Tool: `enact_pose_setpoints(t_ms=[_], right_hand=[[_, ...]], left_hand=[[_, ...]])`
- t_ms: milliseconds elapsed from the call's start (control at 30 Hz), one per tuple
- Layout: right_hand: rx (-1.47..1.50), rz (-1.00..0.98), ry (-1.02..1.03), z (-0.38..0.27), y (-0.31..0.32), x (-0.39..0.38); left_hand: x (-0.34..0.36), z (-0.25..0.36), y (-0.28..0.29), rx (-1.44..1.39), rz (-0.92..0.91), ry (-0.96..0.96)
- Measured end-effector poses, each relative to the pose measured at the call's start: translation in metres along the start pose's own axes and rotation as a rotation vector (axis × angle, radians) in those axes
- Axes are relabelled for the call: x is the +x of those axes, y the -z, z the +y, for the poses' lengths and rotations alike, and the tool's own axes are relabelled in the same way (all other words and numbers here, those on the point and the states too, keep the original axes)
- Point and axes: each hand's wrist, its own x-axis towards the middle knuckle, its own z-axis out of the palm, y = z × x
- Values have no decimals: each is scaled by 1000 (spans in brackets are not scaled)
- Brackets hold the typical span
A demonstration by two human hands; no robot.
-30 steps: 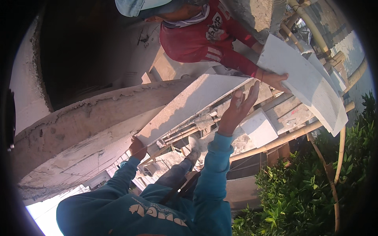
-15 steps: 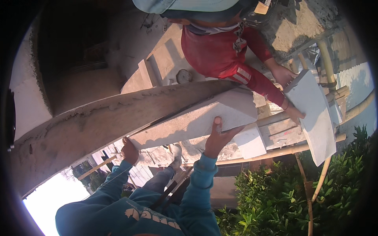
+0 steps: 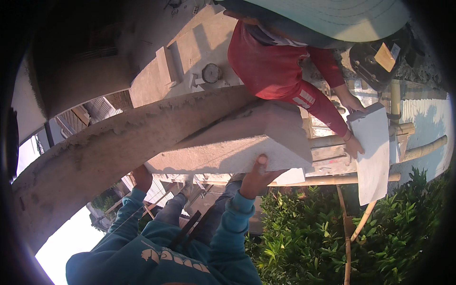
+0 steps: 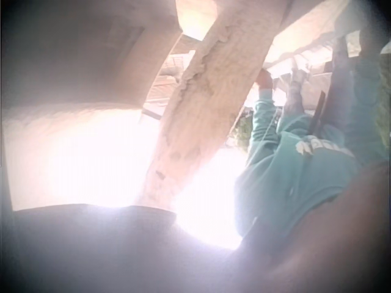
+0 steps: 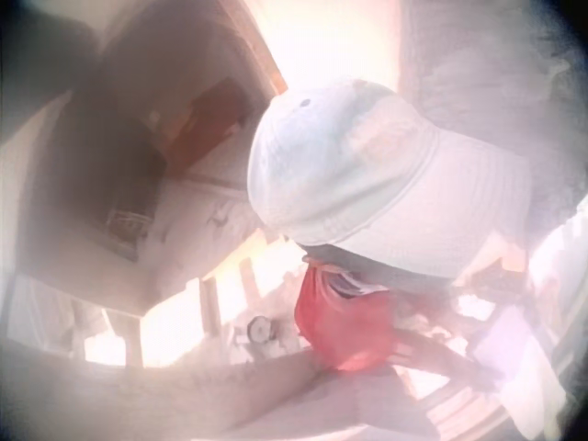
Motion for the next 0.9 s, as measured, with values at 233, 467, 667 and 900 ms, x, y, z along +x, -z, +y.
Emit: enact_pose_setpoints(t_ms=[233,467,667,900], right_hand=[[-35,-31,48,9,9,3],[-124,-46,20,18,19,5],[-7,-10,-1,-1,4,2],[-167,-33,73,10,8,14]], left_hand=[[-11,0,4,-13,-6,-29],[-15,-1,10,-11,-30,-34],[-8,-2,6,9,-38,-46],[22,1,14,95,-241,141]])
